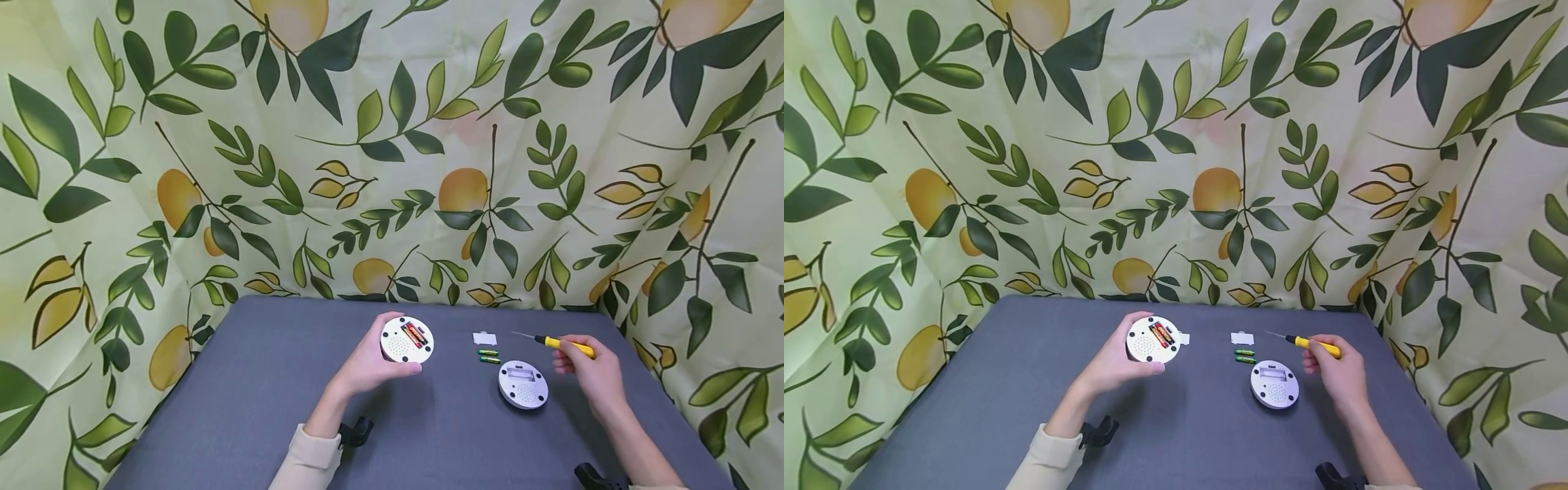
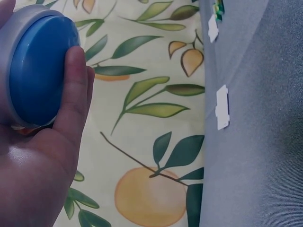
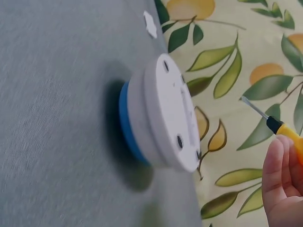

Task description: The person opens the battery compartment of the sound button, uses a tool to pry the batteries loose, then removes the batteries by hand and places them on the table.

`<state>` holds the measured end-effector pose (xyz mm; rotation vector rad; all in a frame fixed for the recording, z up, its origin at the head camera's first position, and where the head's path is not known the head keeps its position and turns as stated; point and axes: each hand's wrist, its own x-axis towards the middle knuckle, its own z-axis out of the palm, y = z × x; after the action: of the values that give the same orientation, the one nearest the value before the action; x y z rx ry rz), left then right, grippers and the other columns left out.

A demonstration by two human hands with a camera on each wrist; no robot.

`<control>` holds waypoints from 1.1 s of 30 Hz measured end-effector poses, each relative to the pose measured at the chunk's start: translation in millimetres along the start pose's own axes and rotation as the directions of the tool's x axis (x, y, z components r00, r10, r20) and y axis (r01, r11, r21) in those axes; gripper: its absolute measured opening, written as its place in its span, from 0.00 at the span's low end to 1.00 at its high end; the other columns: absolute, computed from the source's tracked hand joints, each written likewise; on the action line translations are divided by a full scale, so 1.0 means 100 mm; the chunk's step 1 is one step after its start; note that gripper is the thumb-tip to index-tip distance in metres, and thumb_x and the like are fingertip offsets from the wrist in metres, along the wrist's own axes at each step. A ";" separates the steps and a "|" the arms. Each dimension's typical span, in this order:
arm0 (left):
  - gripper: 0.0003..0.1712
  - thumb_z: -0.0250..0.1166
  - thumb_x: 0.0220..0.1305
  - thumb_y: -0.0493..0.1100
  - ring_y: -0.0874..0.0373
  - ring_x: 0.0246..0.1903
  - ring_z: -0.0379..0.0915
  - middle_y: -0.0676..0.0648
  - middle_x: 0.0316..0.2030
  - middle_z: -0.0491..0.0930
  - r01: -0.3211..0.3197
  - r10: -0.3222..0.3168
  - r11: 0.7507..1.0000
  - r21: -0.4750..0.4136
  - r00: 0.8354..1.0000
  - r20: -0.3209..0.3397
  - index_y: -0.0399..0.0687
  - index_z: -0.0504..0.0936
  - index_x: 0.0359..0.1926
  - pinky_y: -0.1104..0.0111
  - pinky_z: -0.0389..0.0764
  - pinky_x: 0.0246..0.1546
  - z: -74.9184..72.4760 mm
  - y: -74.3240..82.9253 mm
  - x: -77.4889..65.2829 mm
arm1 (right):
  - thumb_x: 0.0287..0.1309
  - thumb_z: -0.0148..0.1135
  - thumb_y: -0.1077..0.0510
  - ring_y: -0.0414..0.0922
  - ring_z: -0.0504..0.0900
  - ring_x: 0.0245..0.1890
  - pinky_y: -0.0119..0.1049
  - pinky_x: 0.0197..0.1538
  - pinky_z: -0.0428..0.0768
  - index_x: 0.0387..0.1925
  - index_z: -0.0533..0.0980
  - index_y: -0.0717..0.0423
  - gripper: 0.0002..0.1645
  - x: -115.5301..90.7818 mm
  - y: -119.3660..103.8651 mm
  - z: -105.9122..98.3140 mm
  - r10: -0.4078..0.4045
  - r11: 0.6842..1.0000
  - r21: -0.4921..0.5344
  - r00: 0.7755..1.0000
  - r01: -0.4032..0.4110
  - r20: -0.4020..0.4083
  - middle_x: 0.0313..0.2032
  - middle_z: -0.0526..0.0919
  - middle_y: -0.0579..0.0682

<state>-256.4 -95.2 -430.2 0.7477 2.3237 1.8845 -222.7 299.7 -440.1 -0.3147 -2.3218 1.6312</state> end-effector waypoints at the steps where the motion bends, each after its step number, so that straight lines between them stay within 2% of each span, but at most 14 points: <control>1: 0.55 0.82 0.46 0.43 0.54 0.50 0.75 0.48 0.56 0.75 0.000 0.000 1.000 0.001 1.000 0.000 0.47 0.61 0.72 0.64 0.74 0.53 0.00 0.00 0.00 | 0.74 0.58 0.51 0.42 0.86 0.28 0.34 0.35 0.85 0.57 0.71 0.70 0.25 -0.01 -0.02 0.01 -0.007 1.000 0.013 1.000 0.007 0.003 0.31 0.85 0.46; 8: 0.54 0.82 0.46 0.44 0.54 0.50 0.75 0.48 0.56 0.75 0.009 -0.009 1.000 0.013 1.000 -0.002 0.49 0.61 0.71 0.64 0.74 0.53 0.00 0.00 0.00 | 0.67 0.67 0.51 0.42 0.84 0.27 0.32 0.35 0.84 0.53 0.74 0.67 0.24 -0.04 -0.13 0.09 -0.086 0.996 0.035 0.996 0.085 0.036 0.30 0.84 0.42; 12: 0.54 0.82 0.46 0.44 0.54 0.50 0.75 0.48 0.56 0.75 0.008 -0.008 1.000 0.020 1.000 -0.001 0.50 0.61 0.71 0.64 0.74 0.52 0.00 0.00 -0.01 | 0.65 0.70 0.52 0.42 0.82 0.26 0.32 0.34 0.84 0.51 0.75 0.65 0.23 -0.07 -0.23 0.17 -0.128 0.990 0.059 0.991 0.125 0.045 0.29 0.84 0.43; 16: 0.53 0.82 0.47 0.44 0.54 0.49 0.75 0.47 0.56 0.75 0.014 -0.014 1.000 0.018 1.000 0.000 0.53 0.62 0.71 0.64 0.74 0.52 0.01 -0.01 0.00 | 0.64 0.70 0.55 0.42 0.81 0.26 0.32 0.33 0.83 0.50 0.75 0.67 0.21 -0.11 -0.34 0.25 -0.157 0.981 0.129 0.986 0.148 0.062 0.30 0.84 0.44; 23: 0.54 0.82 0.47 0.43 0.54 0.49 0.75 0.46 0.56 0.76 0.024 -0.024 1.000 0.011 1.000 0.007 0.48 0.61 0.72 0.66 0.74 0.52 0.01 0.00 0.01 | 0.65 0.69 0.59 0.42 0.82 0.26 0.32 0.33 0.84 0.47 0.77 0.66 0.16 -0.17 -0.48 0.36 -0.210 0.952 0.251 0.972 0.178 0.105 0.30 0.85 0.47; 27: 0.54 0.82 0.47 0.43 0.54 0.49 0.76 0.47 0.55 0.76 0.024 -0.024 1.000 0.012 1.000 0.008 0.48 0.61 0.72 0.66 0.74 0.52 0.01 0.01 0.01 | 0.64 0.68 0.62 0.43 0.85 0.26 0.33 0.35 0.85 0.46 0.77 0.67 0.14 -0.19 -0.53 0.40 -0.240 0.931 0.307 0.964 0.196 0.112 0.31 0.86 0.48; 33: 0.53 0.82 0.46 0.43 0.54 0.49 0.76 0.49 0.55 0.76 0.024 -0.023 1.000 -0.010 1.000 0.009 0.52 0.63 0.70 0.65 0.75 0.52 0.01 0.00 0.01 | 0.65 0.66 0.66 0.44 0.85 0.26 0.35 0.35 0.85 0.48 0.74 0.74 0.15 -0.25 -0.60 0.48 -0.287 0.899 0.377 0.950 0.221 0.127 0.31 0.86 0.53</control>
<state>-256.8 -93.6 -430.1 0.7232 2.3052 1.8779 -217.1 228.5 -402.0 0.2185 -2.0143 1.9613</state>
